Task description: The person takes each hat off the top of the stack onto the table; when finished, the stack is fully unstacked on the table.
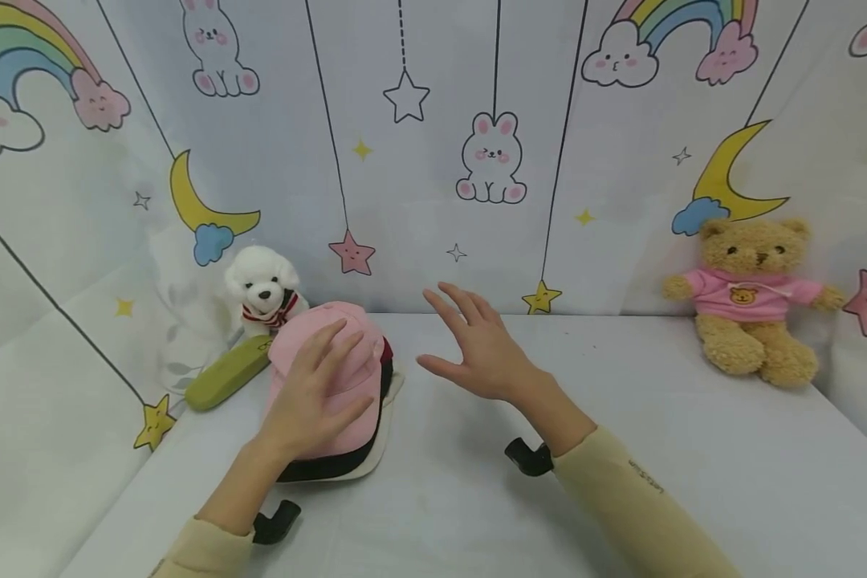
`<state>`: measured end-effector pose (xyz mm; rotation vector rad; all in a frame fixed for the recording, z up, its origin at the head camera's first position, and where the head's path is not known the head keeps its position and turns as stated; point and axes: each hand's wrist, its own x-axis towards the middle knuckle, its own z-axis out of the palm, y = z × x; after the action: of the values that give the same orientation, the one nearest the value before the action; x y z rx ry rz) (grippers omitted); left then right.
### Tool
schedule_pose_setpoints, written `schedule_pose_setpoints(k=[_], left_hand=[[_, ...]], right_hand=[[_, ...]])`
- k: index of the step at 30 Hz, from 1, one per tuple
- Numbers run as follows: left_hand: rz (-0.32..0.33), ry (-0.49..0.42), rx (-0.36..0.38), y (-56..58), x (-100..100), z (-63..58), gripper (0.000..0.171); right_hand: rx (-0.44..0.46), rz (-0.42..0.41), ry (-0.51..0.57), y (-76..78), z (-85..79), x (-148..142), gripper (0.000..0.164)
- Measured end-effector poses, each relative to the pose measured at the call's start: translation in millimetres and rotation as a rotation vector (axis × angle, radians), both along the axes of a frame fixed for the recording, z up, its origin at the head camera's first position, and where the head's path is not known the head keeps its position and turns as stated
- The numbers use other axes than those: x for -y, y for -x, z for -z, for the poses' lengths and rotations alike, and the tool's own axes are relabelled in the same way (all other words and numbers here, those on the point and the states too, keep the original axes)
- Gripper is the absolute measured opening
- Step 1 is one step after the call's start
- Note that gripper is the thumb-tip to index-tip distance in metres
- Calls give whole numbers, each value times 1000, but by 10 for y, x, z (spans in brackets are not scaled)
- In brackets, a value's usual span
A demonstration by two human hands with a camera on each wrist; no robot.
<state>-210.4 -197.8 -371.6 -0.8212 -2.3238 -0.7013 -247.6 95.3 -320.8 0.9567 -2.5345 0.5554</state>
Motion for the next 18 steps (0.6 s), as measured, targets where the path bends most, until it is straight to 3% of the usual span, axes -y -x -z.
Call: schedule_pose_setpoints(k=[7, 14, 18], left_hand=[[-63, -35, 51, -70, 122, -14, 87], [-78, -90, 11, -77, 292, 12, 90], [-100, -129, 33, -106, 369, 46, 90]], right_hand=[[35, -21, 32, 26, -47, 171, 85], [67, -16, 46, 96, -81, 321, 83], [95, -14, 61, 138, -85, 403, 84]])
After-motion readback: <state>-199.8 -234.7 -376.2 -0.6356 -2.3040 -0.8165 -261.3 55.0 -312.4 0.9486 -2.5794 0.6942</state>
